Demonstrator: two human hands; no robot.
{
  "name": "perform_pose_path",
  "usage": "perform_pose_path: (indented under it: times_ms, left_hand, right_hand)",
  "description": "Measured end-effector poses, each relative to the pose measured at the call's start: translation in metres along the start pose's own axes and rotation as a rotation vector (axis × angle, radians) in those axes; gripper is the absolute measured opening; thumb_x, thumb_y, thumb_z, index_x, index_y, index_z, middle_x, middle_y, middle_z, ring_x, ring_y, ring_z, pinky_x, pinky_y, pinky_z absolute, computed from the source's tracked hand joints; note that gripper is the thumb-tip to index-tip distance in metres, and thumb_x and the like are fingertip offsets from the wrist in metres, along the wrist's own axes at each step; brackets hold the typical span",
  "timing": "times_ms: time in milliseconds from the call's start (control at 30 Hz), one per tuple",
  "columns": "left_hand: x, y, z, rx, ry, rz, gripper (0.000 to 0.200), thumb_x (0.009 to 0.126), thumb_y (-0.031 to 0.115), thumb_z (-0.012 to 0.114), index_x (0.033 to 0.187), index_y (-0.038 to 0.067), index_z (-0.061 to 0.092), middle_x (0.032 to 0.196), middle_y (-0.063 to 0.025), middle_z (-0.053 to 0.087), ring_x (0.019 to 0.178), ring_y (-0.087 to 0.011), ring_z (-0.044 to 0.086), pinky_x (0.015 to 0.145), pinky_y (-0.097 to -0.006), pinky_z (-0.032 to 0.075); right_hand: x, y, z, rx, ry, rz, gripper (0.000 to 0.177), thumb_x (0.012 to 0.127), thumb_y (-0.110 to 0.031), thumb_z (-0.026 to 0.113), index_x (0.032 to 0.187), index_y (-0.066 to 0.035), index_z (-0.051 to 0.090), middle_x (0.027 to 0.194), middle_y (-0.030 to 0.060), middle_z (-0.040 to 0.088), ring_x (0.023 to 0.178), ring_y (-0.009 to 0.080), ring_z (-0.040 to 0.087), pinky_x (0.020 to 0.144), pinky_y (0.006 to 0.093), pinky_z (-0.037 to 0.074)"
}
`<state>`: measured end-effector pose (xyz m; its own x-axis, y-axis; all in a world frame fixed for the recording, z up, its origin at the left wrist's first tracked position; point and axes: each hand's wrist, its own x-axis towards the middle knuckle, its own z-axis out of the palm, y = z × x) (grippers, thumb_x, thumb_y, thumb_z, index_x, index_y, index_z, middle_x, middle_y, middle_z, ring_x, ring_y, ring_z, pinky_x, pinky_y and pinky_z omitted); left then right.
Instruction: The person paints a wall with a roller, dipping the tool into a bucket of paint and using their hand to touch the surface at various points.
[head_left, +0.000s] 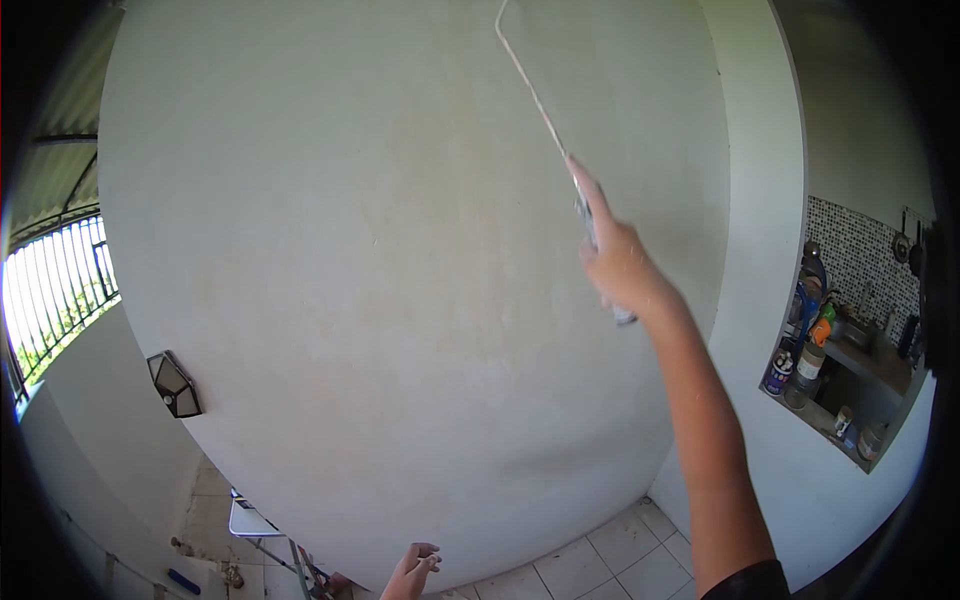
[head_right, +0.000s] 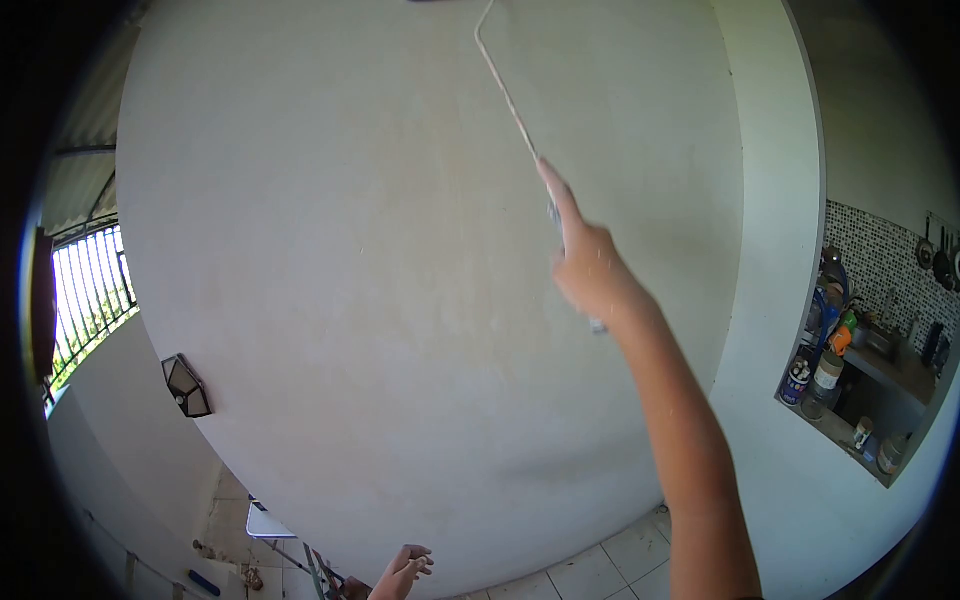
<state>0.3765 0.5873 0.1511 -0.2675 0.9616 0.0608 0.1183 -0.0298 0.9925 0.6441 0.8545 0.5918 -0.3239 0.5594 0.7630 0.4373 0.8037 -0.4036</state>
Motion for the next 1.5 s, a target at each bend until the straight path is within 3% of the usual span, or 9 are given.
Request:
perform_pose_path:
  times_ms: [200,433,500,767,933,1000,1167,1267,1500]
  left_hand:
    - [-0.011,0.002,0.011,0.022,-0.026,-0.023,0.032,0.101,0.019,0.048,0.126,0.0,0.049,0.121,-0.0141,0.056,0.107,-0.025,0.058,0.083,-0.036,0.05]
    - [-0.026,-0.019,0.005,-0.014,-0.012,-0.061,0.031,0.1,0.018,0.05,0.125,0.0,0.05,0.115,-0.0136,0.057,0.103,-0.0232,0.059,0.082,-0.0356,0.05]
    - [-0.027,-0.035,-0.002,0.02,-0.003,-0.054,0.03,0.1,0.019,0.051,0.123,0.0,0.052,0.111,-0.0129,0.058,0.098,-0.0223,0.059,0.08,-0.0356,0.05]
    - [0.006,-0.049,0.01,0.28,-0.07,-0.082,0.03,0.098,0.024,0.054,0.118,0.002,0.054,0.099,-0.0122,0.059,0.086,-0.0209,0.057,0.077,-0.0366,0.049]
    - [0.044,-0.009,0.055,0.36,-0.162,-0.048,0.036,0.096,0.029,0.051,0.118,0.002,0.055,0.109,-0.0164,0.061,0.102,-0.027,0.059,0.091,-0.0381,0.044]
    - [0.048,0.007,0.071,0.328,-0.199,-0.009,0.038,0.096,0.031,0.053,0.118,-0.001,0.055,0.111,-0.0199,0.06,0.103,-0.0309,0.059,0.092,-0.0394,0.045]
    - [0.044,-0.031,0.085,0.268,-0.228,0.165,0.03,0.097,0.026,0.056,0.12,0.006,0.054,0.107,-0.0173,0.057,0.091,-0.0278,0.058,0.082,-0.0398,0.048]
    - [0.032,-0.04,0.068,0.216,-0.262,0.0,0.03,0.096,0.025,0.057,0.12,0.007,0.055,0.106,-0.0194,0.059,0.096,-0.0324,0.058,0.085,-0.0417,0.047]
    - [0.046,-0.078,0.042,0.378,-0.168,-0.022,0.027,0.096,0.024,0.054,0.116,0.006,0.057,0.107,-0.0221,0.061,0.099,-0.0374,0.058,0.086,-0.0443,0.047]
  right_hand:
    - [0.017,-0.044,-0.045,-0.103,-0.15,0.215,0.086,0.089,0.009,0.04,0.154,-0.033,0.006,0.121,0.0349,0.058,0.064,0.0294,0.065,0.055,0.0397,0.054]
    - [-0.116,0.057,-0.009,-0.03,-0.346,0.366,0.087,0.088,0.009,0.044,0.155,-0.03,0.005,0.115,0.0413,0.056,0.09,0.049,0.064,0.082,0.053,0.05]
    - [-0.18,0.099,0.001,-0.123,-0.274,0.161,0.085,0.088,0.008,0.045,0.155,-0.028,0.007,0.106,0.0401,0.059,0.092,0.0493,0.063,0.081,0.0534,0.05]
    - [-0.262,0.082,-0.073,-0.367,-0.523,0.544,0.083,0.09,0.002,0.049,0.155,-0.034,0.012,0.078,0.0284,0.063,0.082,0.0485,0.065,0.074,0.0571,0.048]
    - [-0.249,0.058,-0.101,-0.09,-0.274,0.318,0.072,0.085,0.009,0.053,0.149,-0.021,0.041,0.111,0.0245,0.066,0.097,0.033,0.068,0.09,0.029,0.048]
    - [-0.229,0.029,-0.116,-0.009,-0.277,0.517,0.072,0.085,0.01,0.052,0.149,-0.02,0.039,0.121,0.0225,0.063,0.105,0.0278,0.065,0.096,0.0282,0.045]
    - [-0.159,-0.026,-0.154,-0.11,-0.317,0.733,0.079,0.083,0.013,0.048,0.152,-0.023,0.036,0.1,0.0076,0.064,0.058,0.0092,0.057,0.055,0.0236,0.051]
    - [-0.134,-0.024,-0.174,-0.202,-0.282,0.592,0.083,0.081,0.014,0.047,0.152,-0.025,0.034,0.089,0.0049,0.061,0.043,0.0043,0.041,0.036,0.0218,0.037]
    - [-0.1,-0.077,-0.2,-0.421,-0.207,0.699,0.088,0.075,0.016,0.05,0.15,-0.028,0.038,0.092,0.0082,0.065,0.042,0.0077,0.044,0.035,0.023,0.04]
